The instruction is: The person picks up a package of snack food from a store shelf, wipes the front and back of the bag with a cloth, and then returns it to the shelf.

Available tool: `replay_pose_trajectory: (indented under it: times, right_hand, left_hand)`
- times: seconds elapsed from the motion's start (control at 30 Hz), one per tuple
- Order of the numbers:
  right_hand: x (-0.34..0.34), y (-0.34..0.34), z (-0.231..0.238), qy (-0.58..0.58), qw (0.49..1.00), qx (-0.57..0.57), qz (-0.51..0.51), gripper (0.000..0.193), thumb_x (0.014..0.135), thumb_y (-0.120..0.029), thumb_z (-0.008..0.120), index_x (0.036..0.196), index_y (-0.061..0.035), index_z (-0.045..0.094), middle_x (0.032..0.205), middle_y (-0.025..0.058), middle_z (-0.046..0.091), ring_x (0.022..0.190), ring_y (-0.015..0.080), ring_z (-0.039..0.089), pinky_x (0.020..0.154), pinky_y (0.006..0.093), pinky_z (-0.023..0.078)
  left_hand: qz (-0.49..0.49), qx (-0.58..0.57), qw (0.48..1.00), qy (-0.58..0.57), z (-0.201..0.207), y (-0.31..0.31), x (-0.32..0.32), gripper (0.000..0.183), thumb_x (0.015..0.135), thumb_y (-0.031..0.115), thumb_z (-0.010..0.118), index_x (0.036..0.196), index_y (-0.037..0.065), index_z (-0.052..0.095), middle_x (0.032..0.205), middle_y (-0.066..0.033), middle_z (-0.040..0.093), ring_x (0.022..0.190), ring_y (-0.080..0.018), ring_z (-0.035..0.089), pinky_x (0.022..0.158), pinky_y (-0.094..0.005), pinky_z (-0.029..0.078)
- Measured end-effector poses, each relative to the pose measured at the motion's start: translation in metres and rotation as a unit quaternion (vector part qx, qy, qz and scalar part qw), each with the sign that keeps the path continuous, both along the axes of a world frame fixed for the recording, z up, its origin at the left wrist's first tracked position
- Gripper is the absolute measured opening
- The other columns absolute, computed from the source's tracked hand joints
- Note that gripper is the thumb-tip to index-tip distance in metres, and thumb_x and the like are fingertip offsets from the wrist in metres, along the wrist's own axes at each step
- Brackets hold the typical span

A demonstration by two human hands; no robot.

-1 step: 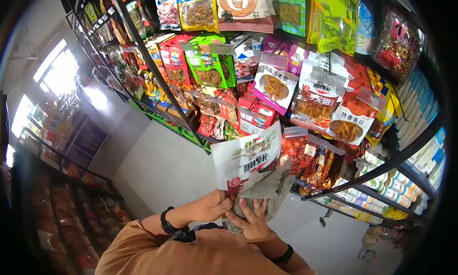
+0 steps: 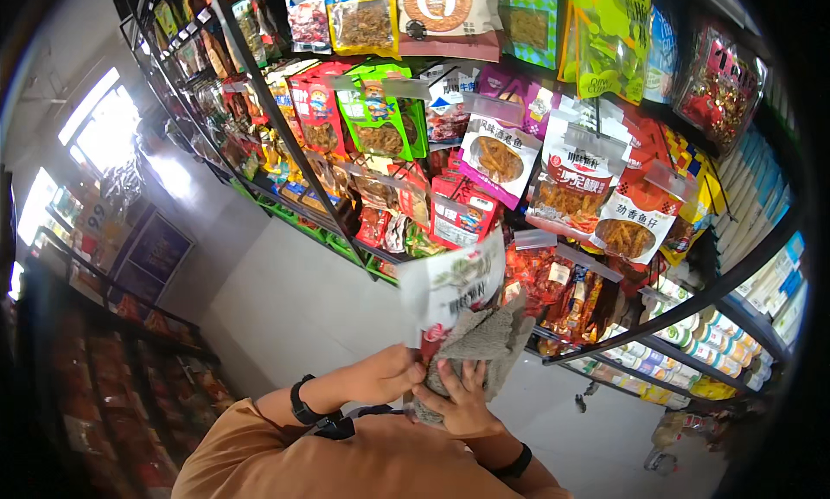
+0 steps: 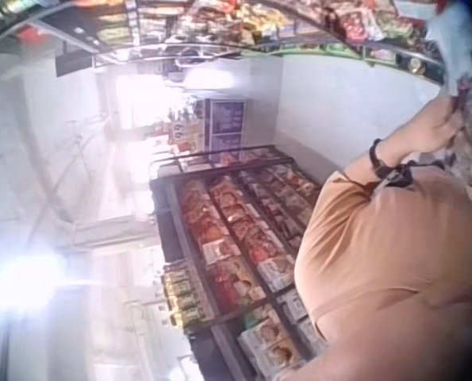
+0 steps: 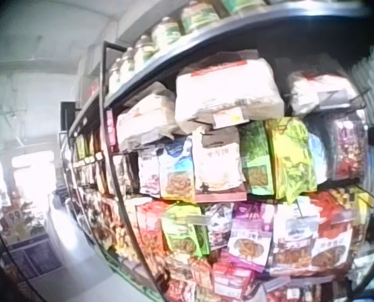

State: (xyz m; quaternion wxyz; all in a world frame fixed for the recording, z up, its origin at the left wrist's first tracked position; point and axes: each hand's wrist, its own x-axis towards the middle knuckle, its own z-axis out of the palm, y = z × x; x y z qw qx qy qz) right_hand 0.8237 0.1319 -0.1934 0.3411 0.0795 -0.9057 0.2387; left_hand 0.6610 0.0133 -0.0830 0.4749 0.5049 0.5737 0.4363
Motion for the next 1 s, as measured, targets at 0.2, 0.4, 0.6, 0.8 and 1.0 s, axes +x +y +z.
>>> replay_pose_trajectory:
  times: [0.2,0.4,0.6,0.8,1.0]
  right_hand:
    - [-0.004,-0.025,0.041,0.134,0.978,-0.072,-0.142,0.064,0.091,-0.047,0.043,0.146,-0.0218,0.023,0.149,0.0234,0.017,0.134,0.051,0.016,0.104,0.0647,0.013]
    - [0.015,-0.124,0.042,0.044,0.965,-0.033,-0.258,0.066,0.086,-0.046,0.044,0.144,-0.0176,0.027,0.147,0.0278,0.019,0.131,0.0547,0.017,0.102,0.0668,0.014]
    - [0.018,-0.244,-0.01,-0.103,0.944,-0.001,-0.314,0.063,0.077,-0.041,0.058,0.136,-0.0271,0.042,0.147,0.0213,0.023,0.121,0.0513,0.031,0.094,0.0689,0.021]
    - [0.037,-0.265,0.0,-0.072,0.968,-0.023,-0.24,0.069,0.072,-0.034,0.066,0.136,-0.0249,0.043,0.147,0.0176,0.026,0.123,0.0453,0.032,0.098,0.0651,0.019]
    - [-0.001,-0.288,0.016,0.042,0.962,-0.123,-0.238,0.068,0.079,-0.03,0.061,0.14,-0.0161,0.036,0.15,0.0198,0.018,0.136,0.0471,0.016,0.105,0.0632,0.009]
  left_hand:
    - [-0.123,0.098,0.978,0.136,-0.019,-0.043,0.019,0.059,0.098,0.043,0.033,0.142,0.006,0.017,0.103,-0.0176,0.055,0.085,-0.0367,0.06,0.076,-0.042,0.047]
    - [-0.118,0.012,0.993,-0.016,-0.005,-0.08,0.011,0.04,0.101,0.034,0.03,0.124,0.002,0.034,0.086,-0.0117,0.052,0.077,-0.0213,0.052,0.071,-0.033,0.044]
    - [-0.043,-0.004,0.999,-0.027,-0.05,-0.144,-0.011,0.043,0.1,0.028,0.035,0.134,0.001,0.033,0.101,-0.0174,0.058,0.089,-0.0251,0.056,0.081,-0.0316,0.043]
    - [-0.144,-0.061,0.985,-0.068,-0.059,-0.22,-0.009,0.03,0.099,0.02,0.041,0.119,-0.002,0.043,0.089,-0.0123,0.056,0.08,-0.0154,0.05,0.075,-0.0289,0.042]
    - [0.018,0.01,0.992,-0.125,-0.078,-0.257,0.005,0.039,0.1,0.034,0.038,0.119,0.0,0.045,0.105,-0.0062,0.054,0.097,-0.0125,0.047,0.087,-0.0277,0.04]
